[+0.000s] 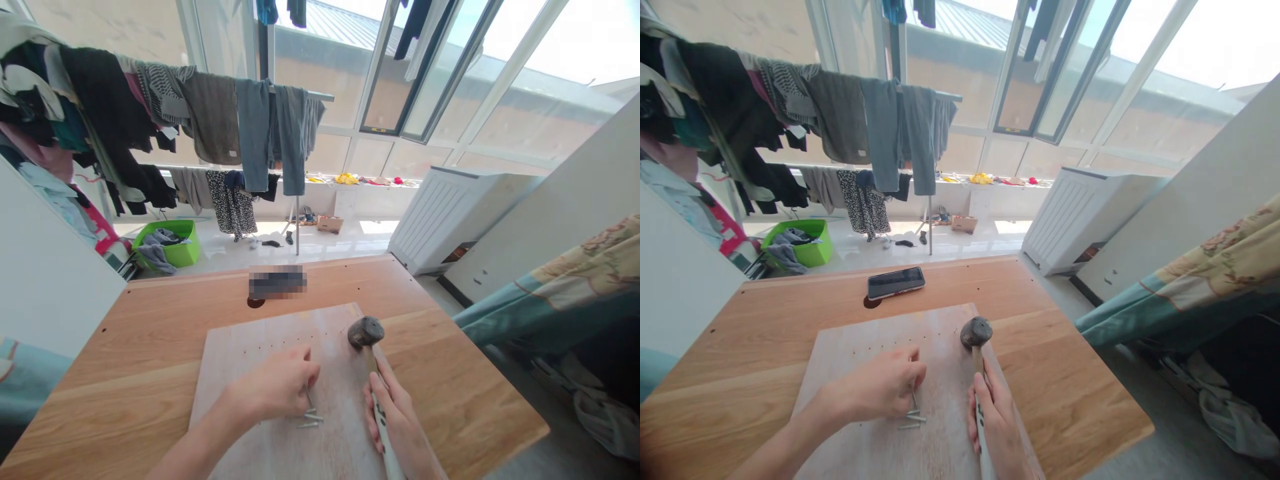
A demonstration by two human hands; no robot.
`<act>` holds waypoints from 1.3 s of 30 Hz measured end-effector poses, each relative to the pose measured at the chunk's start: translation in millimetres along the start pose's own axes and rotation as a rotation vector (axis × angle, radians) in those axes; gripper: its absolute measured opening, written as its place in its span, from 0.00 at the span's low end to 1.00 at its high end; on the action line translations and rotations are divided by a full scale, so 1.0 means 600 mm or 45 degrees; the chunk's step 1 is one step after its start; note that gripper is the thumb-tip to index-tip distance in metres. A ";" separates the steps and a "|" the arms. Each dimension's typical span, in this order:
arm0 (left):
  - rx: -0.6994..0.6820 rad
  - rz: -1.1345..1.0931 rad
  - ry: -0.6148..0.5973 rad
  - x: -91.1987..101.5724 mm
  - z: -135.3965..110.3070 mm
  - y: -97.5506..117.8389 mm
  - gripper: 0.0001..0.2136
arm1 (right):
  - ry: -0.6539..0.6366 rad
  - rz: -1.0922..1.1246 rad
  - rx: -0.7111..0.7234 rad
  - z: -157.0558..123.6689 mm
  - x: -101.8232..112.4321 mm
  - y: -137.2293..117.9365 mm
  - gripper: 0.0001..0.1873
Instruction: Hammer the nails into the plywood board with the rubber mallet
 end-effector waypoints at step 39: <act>-0.059 -0.451 0.743 -0.037 0.119 -0.041 0.12 | -0.032 0.035 0.037 -0.005 0.002 -0.014 0.35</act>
Point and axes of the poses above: each hand's wrist, its own z-axis towards the middle knuckle, its own x-axis out of the back of the hand, y = z × x, the point moved 3 cm from there along z, towards the middle knuckle
